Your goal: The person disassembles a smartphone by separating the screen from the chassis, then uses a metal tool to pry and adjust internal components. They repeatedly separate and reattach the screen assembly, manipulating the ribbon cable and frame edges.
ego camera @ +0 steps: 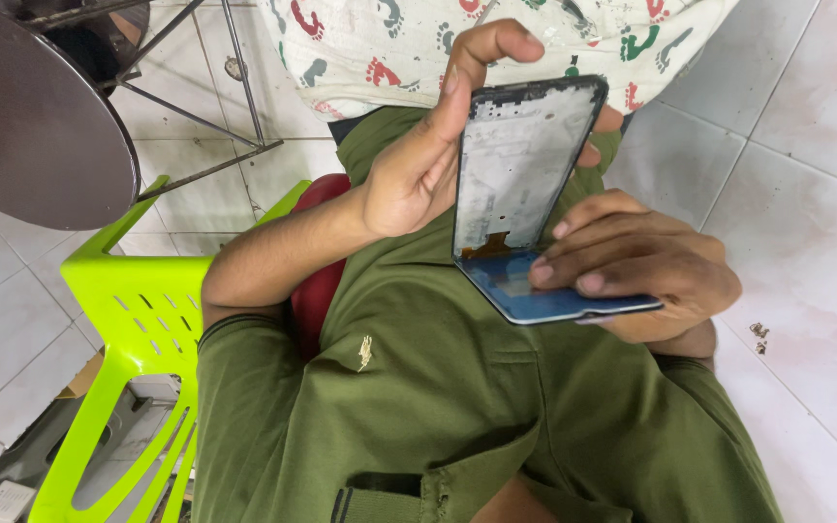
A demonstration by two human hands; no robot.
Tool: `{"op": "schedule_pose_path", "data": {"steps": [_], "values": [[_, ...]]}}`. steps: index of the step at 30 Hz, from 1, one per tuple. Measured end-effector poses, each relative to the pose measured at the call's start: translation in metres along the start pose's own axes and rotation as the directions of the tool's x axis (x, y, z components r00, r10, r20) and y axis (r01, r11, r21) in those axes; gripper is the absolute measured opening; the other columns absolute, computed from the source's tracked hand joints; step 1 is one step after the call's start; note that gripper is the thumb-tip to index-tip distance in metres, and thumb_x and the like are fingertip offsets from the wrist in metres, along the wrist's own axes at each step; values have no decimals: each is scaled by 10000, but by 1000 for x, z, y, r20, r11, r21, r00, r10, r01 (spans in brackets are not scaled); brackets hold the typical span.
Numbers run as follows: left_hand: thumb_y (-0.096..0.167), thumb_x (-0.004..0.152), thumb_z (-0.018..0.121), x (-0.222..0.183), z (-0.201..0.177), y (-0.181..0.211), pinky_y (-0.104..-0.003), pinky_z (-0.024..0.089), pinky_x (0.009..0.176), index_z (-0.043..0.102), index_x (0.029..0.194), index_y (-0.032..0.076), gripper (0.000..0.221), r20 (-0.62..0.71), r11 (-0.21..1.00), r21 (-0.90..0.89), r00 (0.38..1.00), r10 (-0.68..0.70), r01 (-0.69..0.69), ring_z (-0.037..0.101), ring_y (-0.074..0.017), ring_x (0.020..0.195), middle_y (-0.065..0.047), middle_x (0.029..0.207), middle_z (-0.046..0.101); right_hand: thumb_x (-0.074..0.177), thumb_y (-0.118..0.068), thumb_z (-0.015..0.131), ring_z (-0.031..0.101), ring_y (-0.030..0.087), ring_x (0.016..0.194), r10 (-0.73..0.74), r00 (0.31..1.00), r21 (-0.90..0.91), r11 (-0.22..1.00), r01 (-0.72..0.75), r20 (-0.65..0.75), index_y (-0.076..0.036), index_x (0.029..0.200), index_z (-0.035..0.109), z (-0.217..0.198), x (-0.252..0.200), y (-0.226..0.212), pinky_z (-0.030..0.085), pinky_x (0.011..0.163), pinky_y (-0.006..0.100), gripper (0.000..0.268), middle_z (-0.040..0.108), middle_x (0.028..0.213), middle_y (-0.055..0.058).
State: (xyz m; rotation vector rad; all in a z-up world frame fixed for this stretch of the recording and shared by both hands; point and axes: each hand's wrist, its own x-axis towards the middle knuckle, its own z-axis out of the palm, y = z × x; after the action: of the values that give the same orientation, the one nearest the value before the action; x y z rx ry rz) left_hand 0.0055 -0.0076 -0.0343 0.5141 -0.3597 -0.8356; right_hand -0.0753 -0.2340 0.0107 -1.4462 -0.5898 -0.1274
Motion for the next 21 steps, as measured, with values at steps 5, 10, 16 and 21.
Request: {"op": "schedule_pose_path", "data": {"steps": [5,10,16,21], "values": [[616,1173,197,-7,7,7,-410,482,1130,231,1565,228,552,-76,988,-156,997,-21,9,547,-292,1350,-246,1563,430,978,-265,675,790,220,859,-25,999,103,994,27,-27,-140,1215,517,-8,1,-14,630,817,435,312,759,941,78],[650,1159,181,-13,11,15,-389,478,1150,275,1558,195,612,-77,980,-200,997,-25,9,549,-271,1365,-218,1564,441,939,-226,703,826,172,829,82,997,222,972,-77,-12,-211,1260,523,-18,-3,-29,618,818,381,369,788,969,9],[661,1156,157,-14,4,17,-381,477,1170,283,1565,215,618,-34,987,-162,999,-10,5,558,-253,1370,-173,1568,450,983,-269,649,819,160,921,211,961,314,914,-258,177,-284,1369,514,-38,3,-40,585,910,387,409,795,1004,-45],[660,1140,183,-17,3,18,-367,471,1153,308,1540,195,626,-36,995,-103,999,15,-19,547,-224,1354,-154,1544,464,983,-269,645,816,138,880,201,977,461,863,-208,66,-277,1336,600,-32,-2,-35,586,927,366,356,812,970,-55]]}}
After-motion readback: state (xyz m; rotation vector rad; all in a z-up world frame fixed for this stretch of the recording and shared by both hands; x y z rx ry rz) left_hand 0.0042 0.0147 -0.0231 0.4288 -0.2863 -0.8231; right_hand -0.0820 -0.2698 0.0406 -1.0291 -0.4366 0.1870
